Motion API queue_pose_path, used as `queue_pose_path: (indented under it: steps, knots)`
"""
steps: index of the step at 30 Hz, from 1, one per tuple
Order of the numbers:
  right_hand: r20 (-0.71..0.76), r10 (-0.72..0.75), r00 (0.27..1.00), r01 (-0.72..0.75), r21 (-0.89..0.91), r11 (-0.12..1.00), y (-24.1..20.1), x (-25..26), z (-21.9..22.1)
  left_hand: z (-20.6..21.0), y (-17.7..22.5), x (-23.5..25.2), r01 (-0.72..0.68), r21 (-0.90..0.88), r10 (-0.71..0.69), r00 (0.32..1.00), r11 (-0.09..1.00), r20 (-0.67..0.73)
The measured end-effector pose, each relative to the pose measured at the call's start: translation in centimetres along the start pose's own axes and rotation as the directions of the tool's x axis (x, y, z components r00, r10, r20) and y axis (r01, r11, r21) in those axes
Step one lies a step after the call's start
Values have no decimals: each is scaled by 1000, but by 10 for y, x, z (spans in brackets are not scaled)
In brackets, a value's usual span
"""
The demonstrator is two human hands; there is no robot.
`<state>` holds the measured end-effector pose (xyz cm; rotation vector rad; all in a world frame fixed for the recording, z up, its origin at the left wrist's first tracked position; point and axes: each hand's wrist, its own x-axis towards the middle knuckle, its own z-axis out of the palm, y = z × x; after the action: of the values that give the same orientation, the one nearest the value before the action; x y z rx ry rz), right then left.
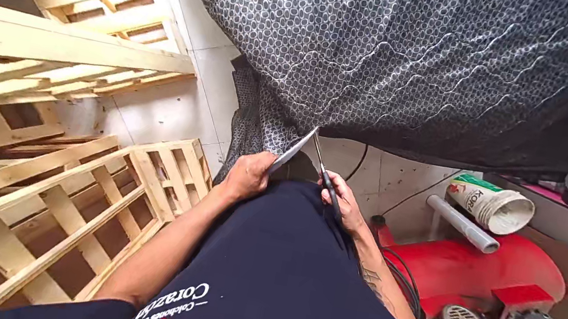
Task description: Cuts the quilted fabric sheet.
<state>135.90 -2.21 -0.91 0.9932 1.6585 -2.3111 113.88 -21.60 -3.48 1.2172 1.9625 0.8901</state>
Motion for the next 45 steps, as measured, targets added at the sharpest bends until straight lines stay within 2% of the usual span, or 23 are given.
queue_pose_path:
  steps: [3,7,13,16,21,32,45]
  knots:
    - [-24,-57,998,59,55,997,-11,16,7,8,15,-9,-8,23,9,998,1000,-56]
    - [-90,-64,994,72,93,993,-20,35,18,1,23,-13,-20,13,21,998,1000,-55]
    - [-157,-83,984,98,88,991,-20,22,22,-14,15,-19,-34,12,34,999,999,-27]
    - [-162,-99,982,116,97,988,-28,32,23,-24,10,-21,-36,-26,35,999,999,-29]
    - [-177,-105,979,108,7,994,-47,48,22,-46,6,-19,-76,-1,76,997,997,32]
    - [-203,-88,975,93,16,995,-72,79,30,-97,-13,-20,-38,-19,41,974,999,221]
    - [-223,-69,972,79,37,996,-102,131,36,-145,-40,-32,23,-86,0,966,996,259]
